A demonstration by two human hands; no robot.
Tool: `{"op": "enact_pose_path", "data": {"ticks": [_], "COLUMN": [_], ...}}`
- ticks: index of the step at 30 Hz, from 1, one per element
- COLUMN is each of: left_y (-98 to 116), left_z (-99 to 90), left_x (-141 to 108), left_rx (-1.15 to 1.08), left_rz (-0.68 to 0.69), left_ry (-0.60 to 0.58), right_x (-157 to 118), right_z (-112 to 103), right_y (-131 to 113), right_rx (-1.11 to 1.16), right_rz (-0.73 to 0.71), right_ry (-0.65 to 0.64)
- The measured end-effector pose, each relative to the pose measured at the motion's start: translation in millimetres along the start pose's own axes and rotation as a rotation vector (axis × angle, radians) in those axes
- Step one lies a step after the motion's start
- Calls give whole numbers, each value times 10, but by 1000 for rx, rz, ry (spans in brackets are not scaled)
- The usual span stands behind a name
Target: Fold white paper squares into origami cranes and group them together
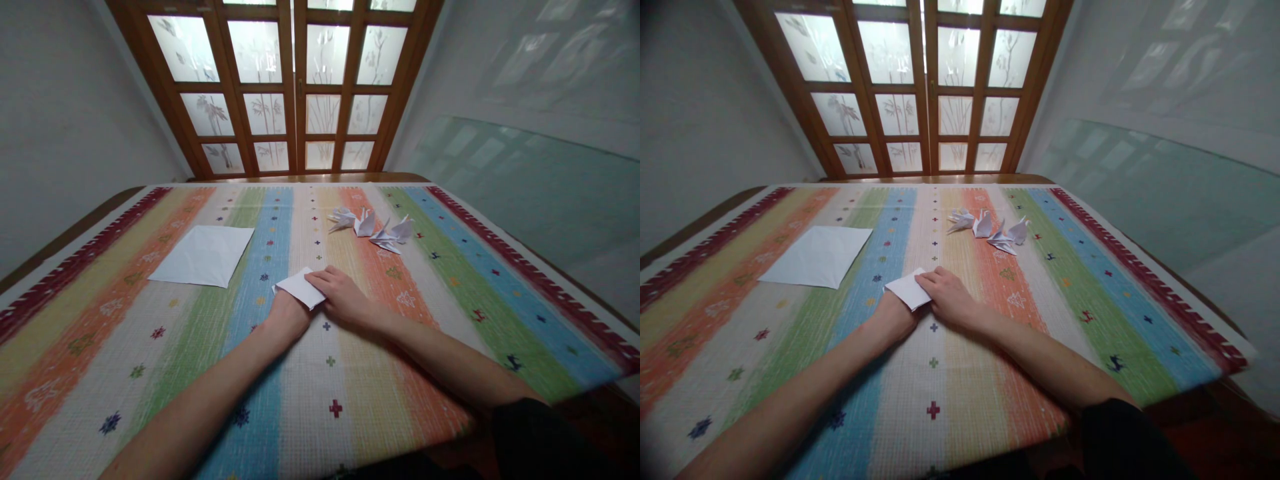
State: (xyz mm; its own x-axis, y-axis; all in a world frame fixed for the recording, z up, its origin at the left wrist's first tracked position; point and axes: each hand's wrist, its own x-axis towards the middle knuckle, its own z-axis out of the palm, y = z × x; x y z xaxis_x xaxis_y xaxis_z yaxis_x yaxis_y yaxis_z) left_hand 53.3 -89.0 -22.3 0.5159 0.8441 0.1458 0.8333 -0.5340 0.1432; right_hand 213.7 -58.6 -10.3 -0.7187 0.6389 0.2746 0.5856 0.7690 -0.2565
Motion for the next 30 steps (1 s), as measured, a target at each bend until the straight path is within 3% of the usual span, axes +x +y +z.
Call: {"op": "enact_pose_path", "data": {"ticks": [3,6,13,15,18,20,27,30], "left_y": [41,51,-29,-127,-333,-452,-468,-426], "left_z": [-92,-131,-240,-300,-337,-314,-194,-216], "left_x": [-69,-120,-285,-369,-445,-438,-197,-95], "left_rx": [33,-1,-1,-29,-37,-19,120,194], "left_rz": [-132,-192,-54,42,61,92,-205,-253], "left_ry": [-87,-94,-89,14,357,425,237,155], "right_x": [-13,-13,-26,-30,-22,-11,-21,-41], "right_z": [60,162,282,280,266,251,188,189], "right_y": [16,54,120,122,109,90,12,16], "right_rx": [-14,13,47,53,37,-2,-142,-107], "right_rz": [-36,-86,-107,-89,-54,-46,-72,-72], "right_ry": [-1,17,36,45,75,94,122,140]}}
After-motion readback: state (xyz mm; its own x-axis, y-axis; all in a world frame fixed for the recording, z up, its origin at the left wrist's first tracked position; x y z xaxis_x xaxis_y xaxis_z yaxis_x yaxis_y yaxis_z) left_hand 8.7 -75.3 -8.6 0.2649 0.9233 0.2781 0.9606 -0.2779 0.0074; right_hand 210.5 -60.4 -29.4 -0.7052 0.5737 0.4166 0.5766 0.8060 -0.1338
